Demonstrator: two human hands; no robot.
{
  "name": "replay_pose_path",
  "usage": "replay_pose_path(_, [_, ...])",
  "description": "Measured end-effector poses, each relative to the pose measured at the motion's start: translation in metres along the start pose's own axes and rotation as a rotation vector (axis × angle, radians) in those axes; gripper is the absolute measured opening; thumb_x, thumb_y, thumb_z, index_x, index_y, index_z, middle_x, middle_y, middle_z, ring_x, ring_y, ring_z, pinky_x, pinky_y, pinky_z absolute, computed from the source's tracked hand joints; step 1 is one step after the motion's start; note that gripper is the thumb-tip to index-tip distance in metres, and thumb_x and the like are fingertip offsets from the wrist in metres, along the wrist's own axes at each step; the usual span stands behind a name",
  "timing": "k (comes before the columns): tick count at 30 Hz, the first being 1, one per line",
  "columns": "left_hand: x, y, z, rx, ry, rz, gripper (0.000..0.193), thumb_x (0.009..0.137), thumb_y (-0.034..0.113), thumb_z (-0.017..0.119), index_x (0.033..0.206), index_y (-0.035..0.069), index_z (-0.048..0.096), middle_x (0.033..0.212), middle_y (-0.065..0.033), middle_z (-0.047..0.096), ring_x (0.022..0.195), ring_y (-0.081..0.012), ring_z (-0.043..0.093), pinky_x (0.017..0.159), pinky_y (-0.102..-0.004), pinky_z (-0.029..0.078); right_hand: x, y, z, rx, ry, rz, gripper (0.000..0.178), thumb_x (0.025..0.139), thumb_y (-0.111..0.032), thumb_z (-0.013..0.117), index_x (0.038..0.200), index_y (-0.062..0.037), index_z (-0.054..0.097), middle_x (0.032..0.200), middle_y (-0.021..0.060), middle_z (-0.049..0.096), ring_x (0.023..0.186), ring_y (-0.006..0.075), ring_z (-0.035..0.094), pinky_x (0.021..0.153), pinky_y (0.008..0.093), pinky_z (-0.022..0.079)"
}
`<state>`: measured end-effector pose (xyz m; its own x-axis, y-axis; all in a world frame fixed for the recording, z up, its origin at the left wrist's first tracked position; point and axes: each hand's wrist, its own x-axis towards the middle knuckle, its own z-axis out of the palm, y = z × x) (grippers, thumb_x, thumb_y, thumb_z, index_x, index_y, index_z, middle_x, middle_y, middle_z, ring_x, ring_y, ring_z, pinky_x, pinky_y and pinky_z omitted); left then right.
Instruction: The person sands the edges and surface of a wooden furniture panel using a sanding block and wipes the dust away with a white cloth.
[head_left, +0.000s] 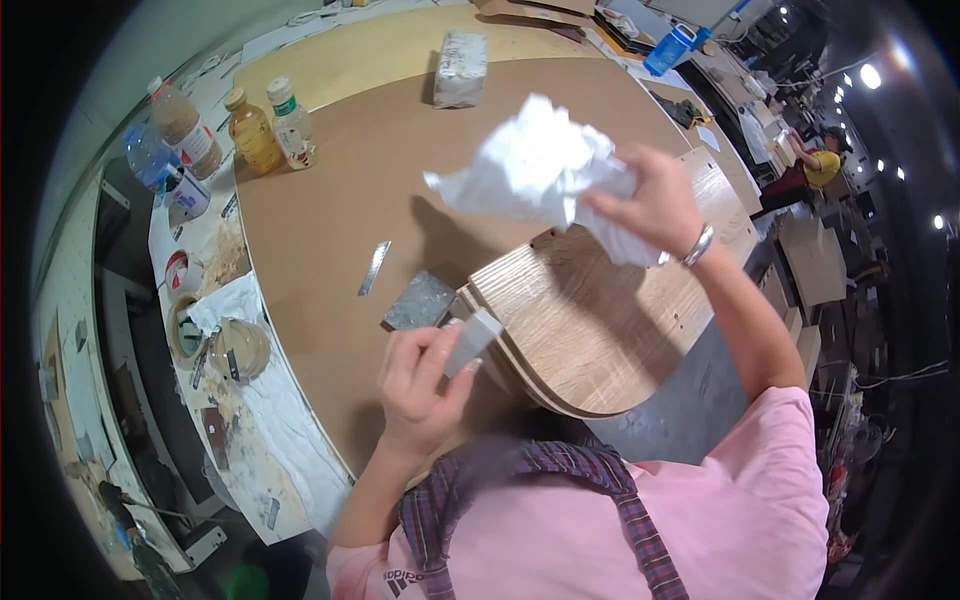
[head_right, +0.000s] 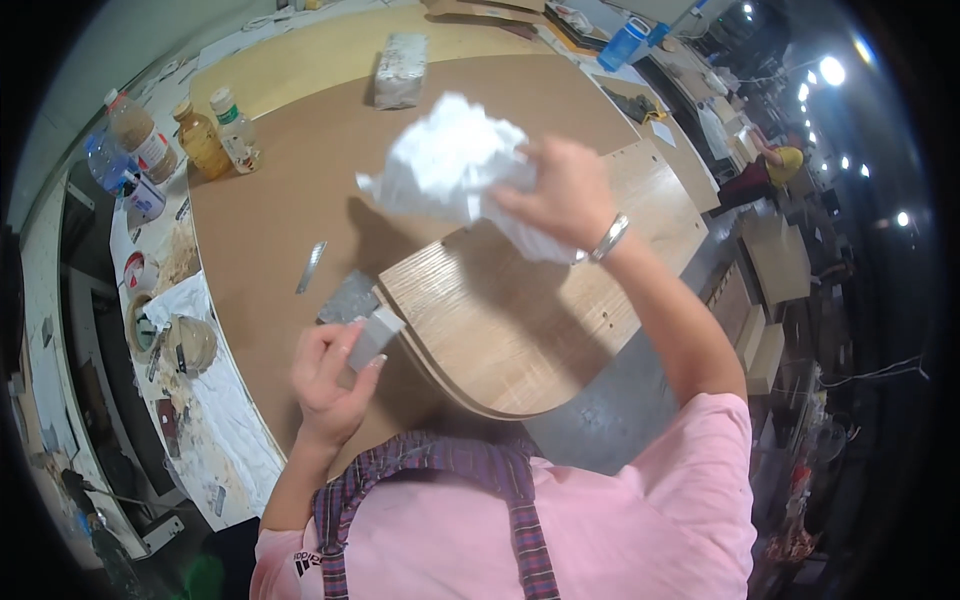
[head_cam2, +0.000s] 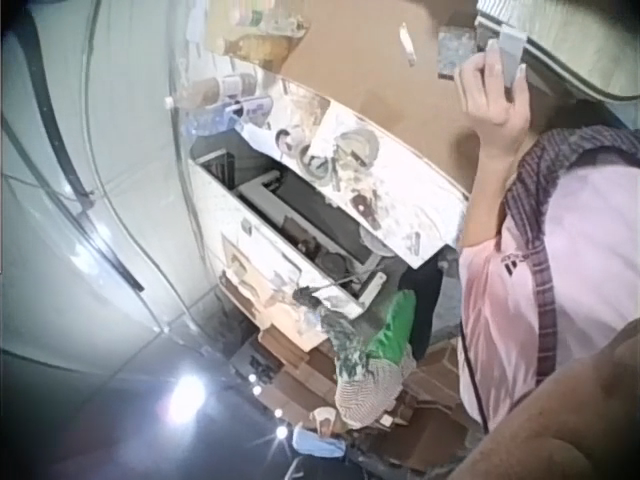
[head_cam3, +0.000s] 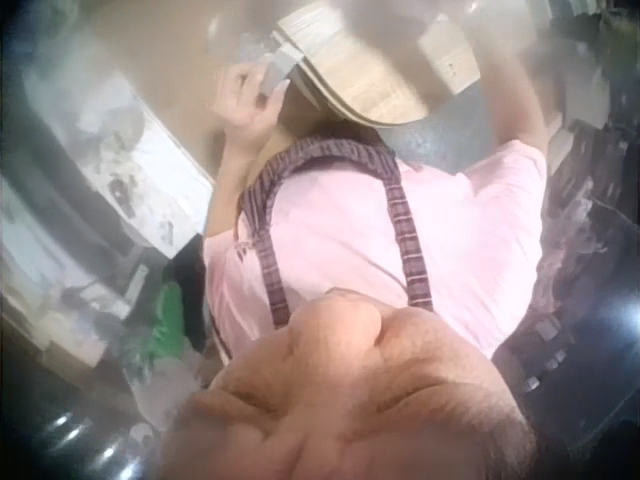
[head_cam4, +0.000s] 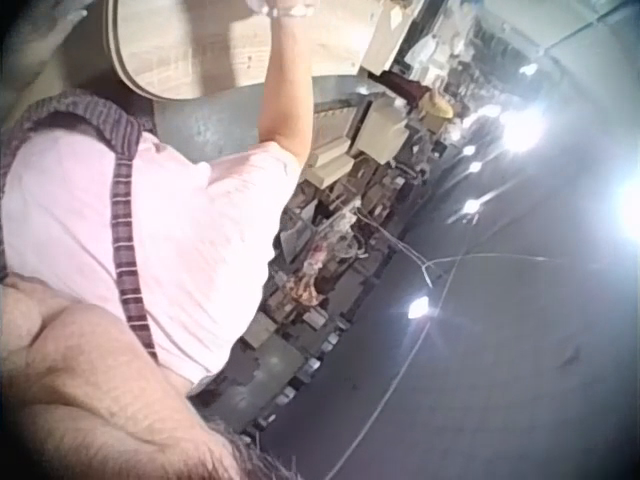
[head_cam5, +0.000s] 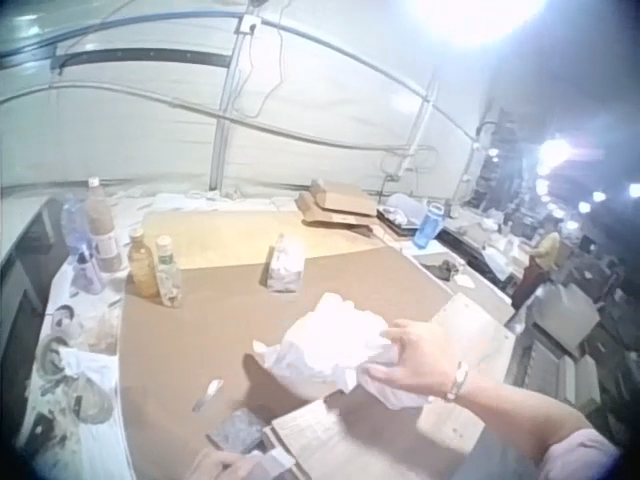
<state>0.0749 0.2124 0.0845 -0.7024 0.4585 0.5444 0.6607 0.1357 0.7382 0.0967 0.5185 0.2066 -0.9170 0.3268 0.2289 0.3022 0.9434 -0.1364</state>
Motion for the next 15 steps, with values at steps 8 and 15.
replay_pose_path(8, [0.015, -0.001, 0.009, 0.143, -0.068, 0.230, 0.039, 0.068, 0.002, 0.073, 0.106, -0.002, 0.067, 0.088, -0.0125, 0.059, 0.075, -0.0283, 0.057, 0.064, -0.0365, 0.048, -0.037, 0.007, 0.058, 0.128, 0.152, -0.156, 0.017, 0.074, -0.019, 0.071, 0.087, -0.0071, 0.069, 0.092, 0.0126, 0.065, 0.084, 0.0327, 0.062, 0.077, 0.0425, 0.050])
replay_pose_path(15, [0.016, 0.002, 0.010, 0.113, -0.120, 0.229, 0.040, 0.069, 0.000, 0.074, 0.108, -0.002, 0.068, 0.088, -0.0119, 0.058, 0.075, -0.0253, 0.058, 0.065, -0.0354, 0.048, -0.043, 0.004, 0.071, 0.034, 0.372, -0.316, 0.017, 0.071, -0.009, 0.066, 0.088, -0.0096, 0.066, 0.081, 0.0094, 0.061, 0.076, 0.0283, 0.059, 0.067, 0.0388, 0.050])
